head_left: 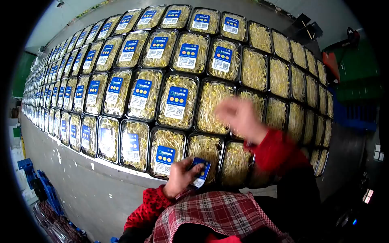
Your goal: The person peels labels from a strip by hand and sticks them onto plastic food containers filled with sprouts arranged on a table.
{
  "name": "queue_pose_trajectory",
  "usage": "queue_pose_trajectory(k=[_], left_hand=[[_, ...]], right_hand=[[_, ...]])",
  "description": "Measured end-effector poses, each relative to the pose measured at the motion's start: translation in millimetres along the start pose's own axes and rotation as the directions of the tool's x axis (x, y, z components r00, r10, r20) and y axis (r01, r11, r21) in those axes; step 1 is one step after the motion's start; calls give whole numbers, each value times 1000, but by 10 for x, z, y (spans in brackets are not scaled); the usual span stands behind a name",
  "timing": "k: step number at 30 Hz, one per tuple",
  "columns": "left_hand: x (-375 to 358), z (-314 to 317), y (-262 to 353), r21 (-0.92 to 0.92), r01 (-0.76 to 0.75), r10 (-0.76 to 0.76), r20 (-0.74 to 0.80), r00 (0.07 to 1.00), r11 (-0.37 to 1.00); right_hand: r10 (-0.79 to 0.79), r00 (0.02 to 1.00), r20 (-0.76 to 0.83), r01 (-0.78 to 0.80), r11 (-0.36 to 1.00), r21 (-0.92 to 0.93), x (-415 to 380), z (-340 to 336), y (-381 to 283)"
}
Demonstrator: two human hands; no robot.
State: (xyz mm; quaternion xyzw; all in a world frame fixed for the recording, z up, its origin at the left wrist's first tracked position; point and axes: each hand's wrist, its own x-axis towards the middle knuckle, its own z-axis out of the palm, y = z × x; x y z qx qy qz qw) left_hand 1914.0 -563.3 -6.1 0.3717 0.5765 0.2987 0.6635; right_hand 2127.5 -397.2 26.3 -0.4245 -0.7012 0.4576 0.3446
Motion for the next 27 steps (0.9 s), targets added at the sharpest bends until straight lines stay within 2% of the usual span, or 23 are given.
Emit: queue_pose_trajectory(k=[1, 2, 3, 4, 5, 7, 9, 10, 11, 13, 14, 15, 16, 18, 19, 20, 21, 22, 23, 25, 26, 27], left_hand=[[-78, 12, -176, 2, 14, -14, 0, 1000, 1000], [-148, 60, -181, -80, 63, -65, -34, 997, 995], [-142, 39, -227, -76, 59, -62, -40, 997, 995], [-87, 2, -284, 22, -92, 94, -68, 993, 995], [-51, -15, -332, 118, -234, 245, -84, 966, 965], [39, -24, -31, 304, -468, 505, -51, 862, 830], [19, -53, -20, 433, -447, 515, -46, 856, 783], [-26, -28, -31, 359, -345, 403, -99, 910, 867], [-58, 3, -67, 354, -356, 413, -97, 906, 865], [-160, 92, -160, 48, -199, 205, -203, 958, 979], [-248, 113, -186, 110, -170, 191, -222, 956, 979], [-316, 172, -310, -23, -177, 166, -248, 954, 984], [-408, 230, -342, -49, -186, 168, -252, 953, 981], [-576, 266, -546, -78, -204, 183, -213, 960, 976], [-723, 321, -268, -91, -175, 155, -191, 969, 980], [-764, 341, -419, -105, -134, 112, -193, 975, 985], [-802, 348, -594, -119, -97, 73, -195, 978, 988], [-840, 325, -652, -92, -59, 42, -176, 983, 994], [-837, 336, -679, -91, -63, 45, -182, 982, 994], [-851, 358, -733, -101, -239, 210, -237, 948, 966], [-874, 316, -751, -49, -223, 208, -208, 956, 974], [-875, 308, -745, -34, -255, 244, -198, 949, 966]], right_hand=[[83, 995, 50, -82, 996, -22, 253, -281, -51], [127, 976, 175, -128, 992, -4, 326, -292, 19], [154, 943, 296, -164, 986, 7, 364, -256, 85], [299, 834, 463, -332, 943, -11, 202, -66, 72], [265, 758, 596, -291, 955, -54, 26, 111, 20], [185, 702, 688, -201, 978, -58, -288, 373, 20], [82, 809, 583, -91, 996, -14, -472, 407, -67], [81, 811, 580, -87, 996, -19, -556, 432, -93], [95, 845, 526, -106, 994, -10, -627, 446, -118], [114, 870, 479, -122, 992, -14, -718, 447, -180], [72, 864, 499, -34, 996, -85, -740, 454, -220], [29, 853, 521, 56, 987, -148, -753, 462, -251], [-38, 874, 484, 131, 978, -161, -719, 438, -257], [72, 958, 279, -24, 985, -172, -370, 199, -309], [9, 976, 218, 33, 982, -187, -136, 3, -324], [27, 991, 131, 3, 975, -220, 53, -72, -231], [61, 990, 130, -13, 941, -339, 214, -135, -117], [-15, 997, 76, 45, 910, -412, 324, -128, 208], [46, 997, 54, -13, 869, -495, 374, -102, 393], [87, 993, 73, -16, 741, -671, 359, 3, 648], [93, 996, 11, -56, 687, -725, 367, 25, 695], [-18, 1000, -10, 2, 585, -811, 265, 49, 499]])
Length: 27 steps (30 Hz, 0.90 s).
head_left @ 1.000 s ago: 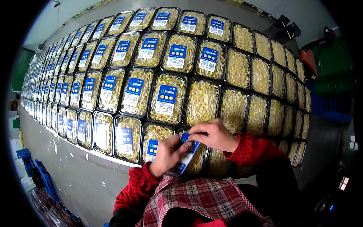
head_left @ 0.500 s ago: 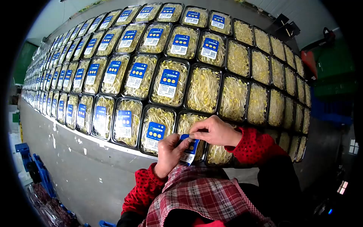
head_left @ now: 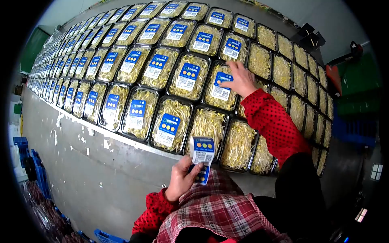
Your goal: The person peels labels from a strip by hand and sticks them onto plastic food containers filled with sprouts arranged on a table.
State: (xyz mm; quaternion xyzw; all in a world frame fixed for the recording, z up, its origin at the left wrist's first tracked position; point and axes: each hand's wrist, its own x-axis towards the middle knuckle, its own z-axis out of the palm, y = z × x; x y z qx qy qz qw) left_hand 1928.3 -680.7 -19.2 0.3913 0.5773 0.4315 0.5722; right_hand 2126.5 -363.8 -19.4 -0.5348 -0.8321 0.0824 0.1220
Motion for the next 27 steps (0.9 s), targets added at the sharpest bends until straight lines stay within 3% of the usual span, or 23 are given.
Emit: queue_pose_trajectory(k=[2, 3, 4, 6, 8, 9, 10, 12, 13, 14, 15, 16, 18, 19, 20, 22, 23, 24, 26, 27], left_hand=[[45, -64, 86, 187, -185, 180, 45, 983, 965], [38, -71, 162, 200, -196, 192, 40, 981, 960], [26, -109, 175, 244, -142, 128, 73, 989, 959], [-20, -116, 206, 301, -215, 194, 98, 976, 929], [-87, -119, 31, 314, -288, 276, 82, 958, 905], [-97, -130, 37, 419, -354, 344, 101, 933, 836], [-118, -154, 88, 537, -448, 452, 135, 882, 715], [-175, -137, 85, 280, -375, 344, 155, 926, 884], [-251, -117, 57, 278, -374, 344, 151, 927, 885], [-362, -92, 1, 87, -126, 121, 60, 991, 988], [-483, -73, -65, -124, 126, -124, 23, 992, 984], [-615, -82, -162, -12, 103, -103, 4, 995, 995], [-874, -101, -234, -157, 245, -247, 9, 969, 957], [-954, -125, -197, -67, 329, -330, -2, 944, 942], [-988, -109, -244, -68, 325, -326, -10, 945, 943], [-1014, -83, -374, -64, 146, -149, -50, 988, 987], [-1022, -100, -325, -38, 122, -124, -39, 992, 992], [-998, -109, -351, -40, 120, -122, -50, 991, 992], [-1025, -96, -437, -17, 5, -6, -67, 998, 1000], [-1034, -104, -376, 60, -4, 6, -39, 999, 998]], right_hand=[[-82, 996, 29, 77, 984, 159, -261, -65, -190], [-141, 943, 301, 4, 911, 413, -486, -181, -392], [-254, 812, 525, -146, 783, 605, -778, -252, -607], [-400, 709, 581, -171, 701, 692, -1240, -154, -833], [-340, 786, 517, -259, 577, 774, -1514, -141, -951], [-340, 861, 378, -137, 560, 817, -1627, -195, -1033], [-349, 859, 374, -103, 599, 794, -1691, -268, -1103], [-408, 860, 307, 22, 631, 776, -1840, -254, -1182], [-419, 877, 234, 98, 633, 768, -1876, -278, -1211], [-425, 875, 233, 103, 633, 767, -1873, -311, -1220], [-401, 884, 242, 89, 652, 753, -1836, -353, -1210], [-374, 894, 249, 74, 669, 740, -1773, -389, -1187], [-209, 954, 213, -19, 671, 741, -1327, -434, -982], [-213, 950, 230, -5, 722, 691, -1161, -325, -875], [-221, 945, 241, 17, 770, 638, -1086, -146, -793], [-223, 953, 207, 158, 944, 291, -1176, 252, -779], [-213, 952, 221, 161, 960, 231, -1192, 299, -792], [-227, 971, 80, 220, 971, 91, -1229, 176, -898], [-199, 974, 107, 173, 962, 212, -1371, -54, -934], [-160, 865, 476, -20, 936, 351, -1487, -207, -1017]])
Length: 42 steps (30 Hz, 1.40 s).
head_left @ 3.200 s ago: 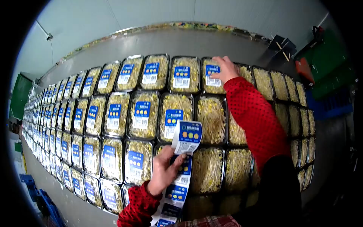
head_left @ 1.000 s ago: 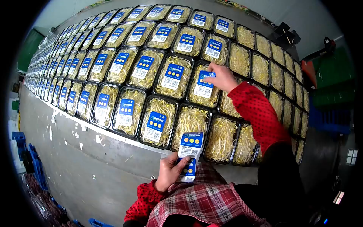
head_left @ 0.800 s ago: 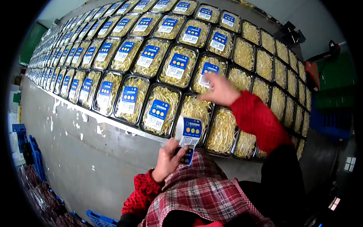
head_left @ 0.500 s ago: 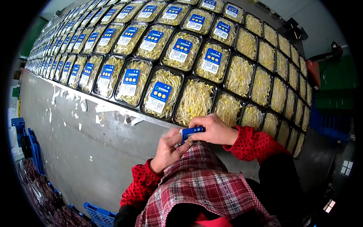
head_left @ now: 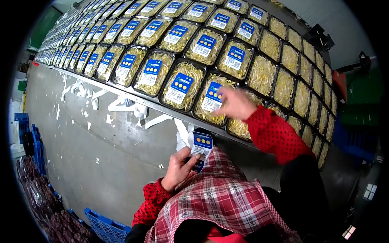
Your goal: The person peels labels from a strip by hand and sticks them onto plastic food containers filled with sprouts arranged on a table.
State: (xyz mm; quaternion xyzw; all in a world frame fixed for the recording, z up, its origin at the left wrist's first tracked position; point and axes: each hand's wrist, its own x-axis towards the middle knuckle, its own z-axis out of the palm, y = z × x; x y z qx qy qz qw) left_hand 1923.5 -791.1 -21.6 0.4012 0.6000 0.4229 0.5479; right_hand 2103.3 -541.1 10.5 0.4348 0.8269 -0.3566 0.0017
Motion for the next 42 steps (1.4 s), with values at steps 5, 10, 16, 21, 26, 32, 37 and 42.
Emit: queue_pose_trajectory(k=[5, 10, 16, 21, 26, 32, 37, 42], left_hand=[[29, 173, 41, 197, -328, 324, 49, 945, 924], [63, 377, 284, 187, -385, 337, 245, 909, 904], [-213, 585, 125, -123, 132, -108, 184, 977, 984], [-153, 675, 79, -135, 146, -123, 165, 979, 980], [23, 682, 232, -101, 108, -81, 244, 966, 989], [301, 846, 387, 39, -101, 92, 198, 976, 994], [758, 1104, 730, 141, -373, 331, 253, 909, 917], [971, 1355, 724, -97, 17, -13, 45, 999, 995]], right_hand=[[-215, 951, 222, 25, 770, 637, -719, 572, 1], [-230, 971, -63, 237, 913, 333, -1318, 429, -205], [-33, 944, -330, 177, 890, 420, -1090, -473, 207], [18, 953, -304, -46, 995, -86, -572, -109, 958], [-26, 945, -326, -11, 994, -110, -750, -175, 861], [-85, 979, 187, -49, 786, 617, -1112, -2, 546], [-138, 986, -91, 165, 838, 520, -1193, -288, 519], [-356, 877, -322, 432, 878, 205, -1031, -410, 775]])
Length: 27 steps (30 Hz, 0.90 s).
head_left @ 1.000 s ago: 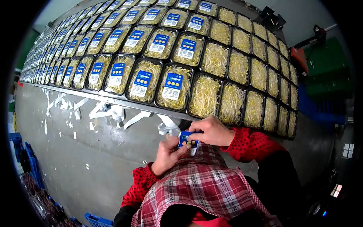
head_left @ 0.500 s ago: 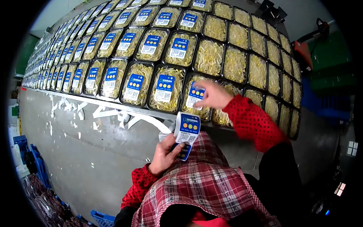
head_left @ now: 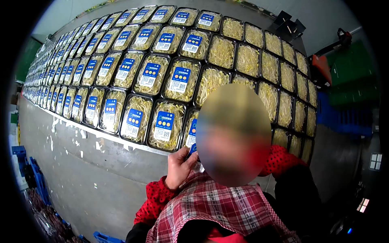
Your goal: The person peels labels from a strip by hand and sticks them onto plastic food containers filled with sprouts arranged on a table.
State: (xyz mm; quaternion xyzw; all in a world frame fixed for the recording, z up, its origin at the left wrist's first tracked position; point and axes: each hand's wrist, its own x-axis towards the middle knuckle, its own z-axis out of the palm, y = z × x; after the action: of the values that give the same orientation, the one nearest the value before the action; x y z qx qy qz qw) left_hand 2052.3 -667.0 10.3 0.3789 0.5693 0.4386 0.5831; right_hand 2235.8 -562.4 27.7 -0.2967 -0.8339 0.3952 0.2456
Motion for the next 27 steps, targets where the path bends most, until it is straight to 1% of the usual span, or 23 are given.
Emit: queue_pose_trajectory(k=[1, 2, 3, 4, 5, 6, 7, 9, 10, 11, 13, 14, 15, 17, 18, 19, 20, 21, 22, 23, 24, 26, 27], left_hand=[[-9, 28, 71, -31, 114, -116, -37, 993, 993], [-13, 44, -20, -39, 52, -54, -51, 997, 998], [-48, 10, 12, 26, 94, -93, -38, 995, 995], [-58, 5, -11, 10, 156, -155, -51, 987, 988], [-51, 6, -25, -10, 216, -216, -64, 974, 976], [-28, 44, -13, -28, 164, -165, -80, 983, 986], [18, 81, 35, -23, 163, -164, -88, 982, 986], [122, 113, 147, -44, 65, -69, -97, 993, 997], [200, 70, 85, 69, -47, 53, -91, 994, 997], [247, 15, 36, 72, -40, 48, -102, 994, 997], [400, -18, 116, 202, -150, 157, -19, 987, 968], [485, 7, 177, 174, -174, 178, -9, 984, 969], [533, 10, 174, 172, -180, 184, -4, 983, 969], [668, -8, 158, 268, -197, 205, 0, 979, 943], [703, 55, 329, 381, -205, 235, -35, 971, 902], [803, 48, 343, 488, -340, 374, 30, 927, 804], [910, 71, 372, 464, -402, 422, 67, 904, 789], [1015, 109, 448, 437, -464, 470, 103, 877, 771], [1069, 131, 475, 294, -302, 285, 101, 953, 907], [1118, 159, 503, 146, -108, 90, 129, 988, 983], [1143, 244, 585, 37, -59, 56, 97, 994, 998], [1131, 286, 631, 93, 34, -41, 74, 996, 995], [1116, 292, 619, 130, 52, -60, 64, 996, 990]], right_hand=[[13, 999, 30, -12, 1000, -24, 116, -145, 40], [25, 998, 58, -23, 999, -48, 288, -334, 146], [133, 988, -74, -126, 988, 93, 503, -514, 348], [166, 978, -129, -159, 985, 68, 768, -835, 460], [266, 958, -105, -272, 961, -53, 998, -1078, 574], [208, 975, -81, -219, 961, -171, 1132, -1103, 953], [277, 961, -10, -271, 932, -239, 1197, -1037, 1236], [335, 942, -7, -287, 797, -532, 1211, -823, 1531], [402, 915, 3, -344, 787, -512, 1233, -830, 1456], [283, 954, -101, -288, 769, -571, 1192, -813, 1351], [325, 942, -82, -326, 833, -447, 1118, -844, 1163], [418, 896, 151, -390, 902, -184, 1089, -859, 1037], [424, 816, 392, -488, 869, 76, 1015, -822, 910], [253, 864, 435, -442, 796, 414, 772, -634, 873], [261, 899, 352, -398, 822, 406, 729, -629, 830], [265, 926, 268, -357, 846, 396, 700, -640, 777], [255, 936, 241, -332, 866, 373, 678, -675, 709], [157, 976, 151, -191, 952, 241, 661, -699, 679], [120, 990, 72, -134, 962, 237, 640, -702, 670], [79, 997, -5, -75, 971, 228, 635, -716, 674], [78, 996, -33, -67, 966, 249, 666, -762, 698], [210, 977, 38, -211, 924, 320, 814, -1063, 776], [256, 964, -70, -205, 887, 415, 1026, -1329, 885]])
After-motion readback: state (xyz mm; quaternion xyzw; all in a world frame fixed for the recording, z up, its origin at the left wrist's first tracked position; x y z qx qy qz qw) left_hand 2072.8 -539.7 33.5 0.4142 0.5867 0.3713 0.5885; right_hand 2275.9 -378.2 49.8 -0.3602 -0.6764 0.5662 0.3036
